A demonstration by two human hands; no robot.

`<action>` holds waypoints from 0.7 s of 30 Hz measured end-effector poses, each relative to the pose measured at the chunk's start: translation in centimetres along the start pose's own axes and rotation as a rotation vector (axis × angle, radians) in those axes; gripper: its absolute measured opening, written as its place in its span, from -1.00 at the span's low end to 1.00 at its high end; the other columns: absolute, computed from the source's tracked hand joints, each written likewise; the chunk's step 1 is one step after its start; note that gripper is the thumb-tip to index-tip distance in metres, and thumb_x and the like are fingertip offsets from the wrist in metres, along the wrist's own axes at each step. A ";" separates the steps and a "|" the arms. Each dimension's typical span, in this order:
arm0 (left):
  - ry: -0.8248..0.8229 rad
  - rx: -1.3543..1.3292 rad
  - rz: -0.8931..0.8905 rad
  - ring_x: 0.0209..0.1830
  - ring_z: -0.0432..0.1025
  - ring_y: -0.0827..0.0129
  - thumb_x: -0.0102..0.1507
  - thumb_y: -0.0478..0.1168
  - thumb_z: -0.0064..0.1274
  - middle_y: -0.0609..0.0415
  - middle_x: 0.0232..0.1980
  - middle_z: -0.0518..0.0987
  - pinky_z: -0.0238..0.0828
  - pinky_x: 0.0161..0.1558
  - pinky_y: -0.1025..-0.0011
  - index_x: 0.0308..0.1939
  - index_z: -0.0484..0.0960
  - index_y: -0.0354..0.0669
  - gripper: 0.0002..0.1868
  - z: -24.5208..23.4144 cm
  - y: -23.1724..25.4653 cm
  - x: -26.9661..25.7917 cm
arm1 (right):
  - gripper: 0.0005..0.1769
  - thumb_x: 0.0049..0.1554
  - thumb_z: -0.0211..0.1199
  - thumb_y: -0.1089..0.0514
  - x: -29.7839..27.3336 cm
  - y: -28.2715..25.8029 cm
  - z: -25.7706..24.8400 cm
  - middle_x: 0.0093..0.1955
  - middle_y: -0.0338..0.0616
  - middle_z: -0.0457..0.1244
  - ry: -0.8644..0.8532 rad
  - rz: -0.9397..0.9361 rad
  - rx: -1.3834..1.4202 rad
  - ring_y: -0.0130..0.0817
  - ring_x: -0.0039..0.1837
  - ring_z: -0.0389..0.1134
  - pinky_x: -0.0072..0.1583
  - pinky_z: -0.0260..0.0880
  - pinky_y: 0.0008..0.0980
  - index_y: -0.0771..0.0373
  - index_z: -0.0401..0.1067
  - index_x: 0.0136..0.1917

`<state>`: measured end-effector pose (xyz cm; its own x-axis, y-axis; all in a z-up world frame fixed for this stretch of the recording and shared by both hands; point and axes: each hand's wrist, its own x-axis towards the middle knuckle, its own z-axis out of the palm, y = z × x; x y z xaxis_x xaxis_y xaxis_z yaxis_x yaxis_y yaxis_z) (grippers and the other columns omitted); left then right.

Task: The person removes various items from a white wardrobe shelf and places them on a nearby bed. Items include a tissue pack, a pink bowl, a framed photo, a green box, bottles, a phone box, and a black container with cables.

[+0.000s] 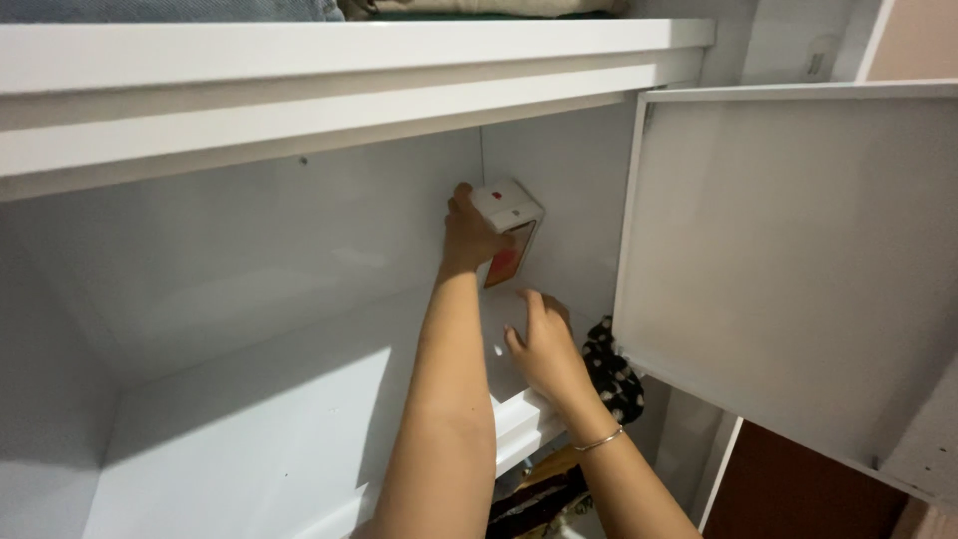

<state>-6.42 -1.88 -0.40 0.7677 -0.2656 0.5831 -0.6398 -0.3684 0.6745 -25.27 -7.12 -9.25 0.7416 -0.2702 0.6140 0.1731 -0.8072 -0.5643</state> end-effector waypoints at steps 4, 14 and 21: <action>0.035 -0.006 -0.034 0.37 0.19 -0.19 -0.15 -0.22 0.50 -0.20 0.38 0.24 0.32 0.30 0.02 0.49 -0.02 -0.11 0.27 -0.4 0.1 0.5 | -0.37 0.10 0.28 0.18 0.3 0.4 0.6 0.24 0.34 0.26 0.088 -0.143 -0.060 0.22 0.32 0.26 0.32 0.28 -0.02 0.39 0.19 0.38; 0.098 0.146 -0.137 0.45 0.08 -0.27 -0.27 -0.10 0.58 -0.32 0.49 0.06 0.23 0.37 0.04 0.49 -0.12 -0.32 0.46 -6.3 0.0 -1.9 | -0.37 0.14 0.24 0.14 0.7 0.7 0.9 0.23 0.27 0.25 -0.046 -0.037 -0.042 0.17 0.31 0.27 0.27 0.35 -0.03 0.28 0.16 0.43; 0.225 0.254 -0.109 0.35 0.31 -0.16 -0.22 -0.04 0.53 -0.26 0.42 0.24 0.41 0.29 0.18 0.44 0.05 -0.27 0.30 -12.2 3.6 -9.9 | -0.39 0.15 0.25 0.17 1.8 3.3 2.7 0.22 0.31 0.26 0.005 -0.160 -0.062 0.21 0.30 0.27 0.27 0.35 -0.01 0.29 0.18 0.42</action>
<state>-16.76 10.25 1.79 0.7859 -0.0201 0.6181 -0.5034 -0.6013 0.6205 -21.60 -8.80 -11.50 0.7046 -0.1379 0.6961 0.2484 -0.8709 -0.4240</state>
